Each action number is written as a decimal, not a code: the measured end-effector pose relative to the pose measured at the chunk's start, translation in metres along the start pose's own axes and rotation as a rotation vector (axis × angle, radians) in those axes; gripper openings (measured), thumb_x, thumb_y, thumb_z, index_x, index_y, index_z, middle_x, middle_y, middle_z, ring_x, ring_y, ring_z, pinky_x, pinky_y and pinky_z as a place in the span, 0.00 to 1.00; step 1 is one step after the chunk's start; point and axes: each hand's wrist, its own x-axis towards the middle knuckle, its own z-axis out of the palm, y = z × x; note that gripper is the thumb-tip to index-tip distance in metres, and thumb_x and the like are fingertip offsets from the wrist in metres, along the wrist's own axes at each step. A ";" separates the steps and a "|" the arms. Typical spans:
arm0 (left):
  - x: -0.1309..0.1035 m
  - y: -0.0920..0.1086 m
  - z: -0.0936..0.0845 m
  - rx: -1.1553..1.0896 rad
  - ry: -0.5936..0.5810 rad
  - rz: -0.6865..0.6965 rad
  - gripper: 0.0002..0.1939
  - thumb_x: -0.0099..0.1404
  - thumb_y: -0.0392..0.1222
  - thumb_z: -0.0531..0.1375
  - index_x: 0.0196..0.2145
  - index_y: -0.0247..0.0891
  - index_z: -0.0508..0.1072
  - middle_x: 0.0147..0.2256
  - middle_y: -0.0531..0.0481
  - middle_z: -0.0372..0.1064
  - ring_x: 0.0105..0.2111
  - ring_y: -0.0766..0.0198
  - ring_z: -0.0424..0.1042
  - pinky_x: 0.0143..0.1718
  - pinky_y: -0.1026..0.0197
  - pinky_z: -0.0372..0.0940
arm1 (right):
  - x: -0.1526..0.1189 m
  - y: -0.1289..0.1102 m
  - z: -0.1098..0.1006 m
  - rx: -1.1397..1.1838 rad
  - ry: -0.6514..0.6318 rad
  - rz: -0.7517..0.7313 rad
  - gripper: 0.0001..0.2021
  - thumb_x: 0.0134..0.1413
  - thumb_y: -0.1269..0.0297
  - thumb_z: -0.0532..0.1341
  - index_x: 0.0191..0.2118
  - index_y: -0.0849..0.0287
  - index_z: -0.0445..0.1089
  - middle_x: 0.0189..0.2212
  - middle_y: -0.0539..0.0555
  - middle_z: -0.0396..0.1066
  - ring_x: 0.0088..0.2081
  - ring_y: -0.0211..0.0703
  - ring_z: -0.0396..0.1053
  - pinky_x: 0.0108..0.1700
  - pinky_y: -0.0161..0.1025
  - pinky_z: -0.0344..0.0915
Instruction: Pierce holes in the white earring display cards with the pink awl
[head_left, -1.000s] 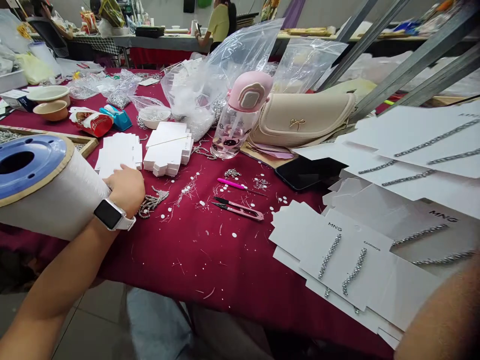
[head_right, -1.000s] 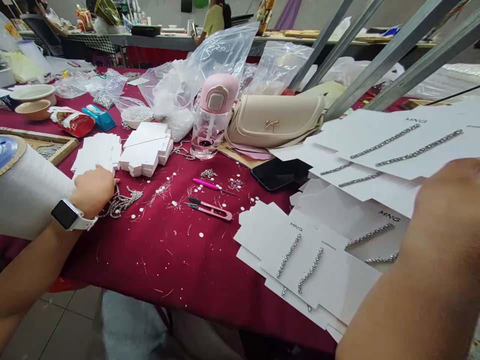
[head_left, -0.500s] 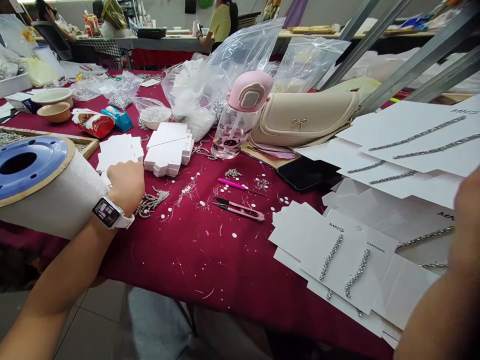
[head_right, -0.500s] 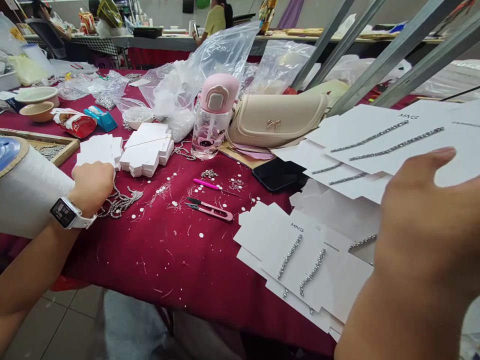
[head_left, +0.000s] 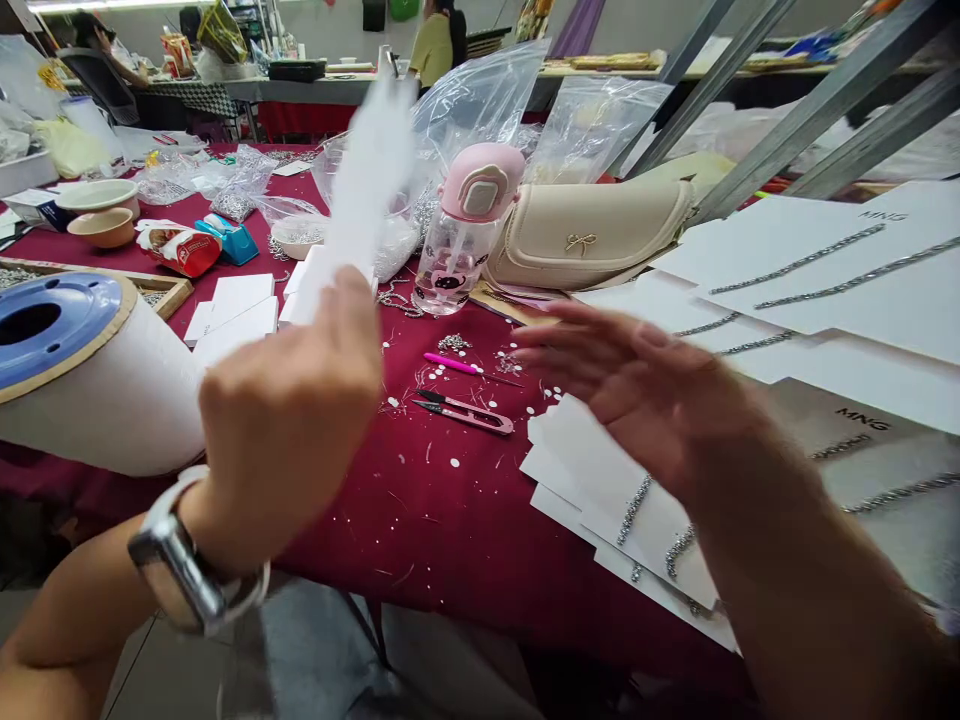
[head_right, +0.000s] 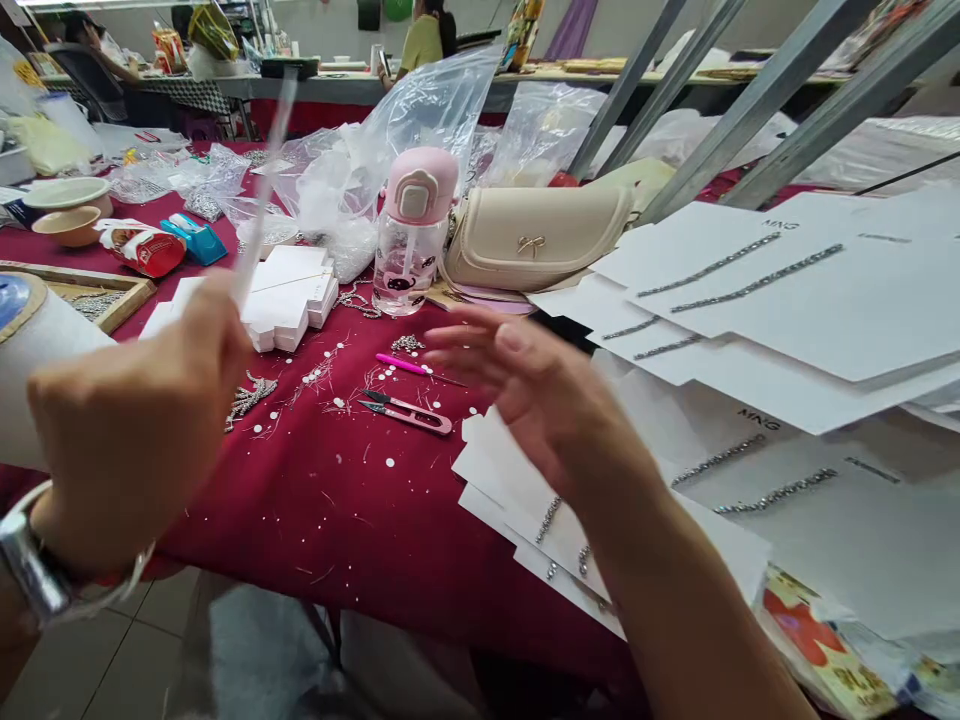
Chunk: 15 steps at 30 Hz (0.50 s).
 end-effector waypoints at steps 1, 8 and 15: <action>-0.008 0.008 -0.004 -0.058 0.011 0.122 0.21 0.67 0.37 0.38 0.51 0.34 0.62 0.24 0.46 0.71 0.26 0.64 0.71 0.25 0.65 0.62 | -0.001 0.000 0.007 0.132 -0.119 0.113 0.21 0.48 0.49 0.50 0.45 0.54 0.63 0.46 0.56 0.68 0.47 0.47 0.66 0.49 0.47 0.62; -0.053 0.049 -0.007 0.003 0.168 0.689 0.18 0.60 0.32 0.48 0.45 0.19 0.67 0.39 0.36 0.71 0.35 0.57 0.73 0.36 0.62 0.68 | -0.024 -0.002 0.021 0.454 -0.315 0.342 0.22 0.40 0.42 0.55 0.39 0.49 0.67 0.41 0.49 0.72 0.47 0.49 0.66 0.43 0.44 0.67; -0.044 0.050 0.001 -0.293 0.224 0.783 0.16 0.62 0.39 0.49 0.42 0.27 0.69 0.36 0.42 0.73 0.34 0.58 0.72 0.34 0.61 0.67 | -0.036 0.017 0.009 0.145 -0.079 0.454 0.23 0.40 0.60 0.61 0.47 0.52 0.63 0.39 0.52 0.73 0.41 0.50 0.70 0.41 0.44 0.69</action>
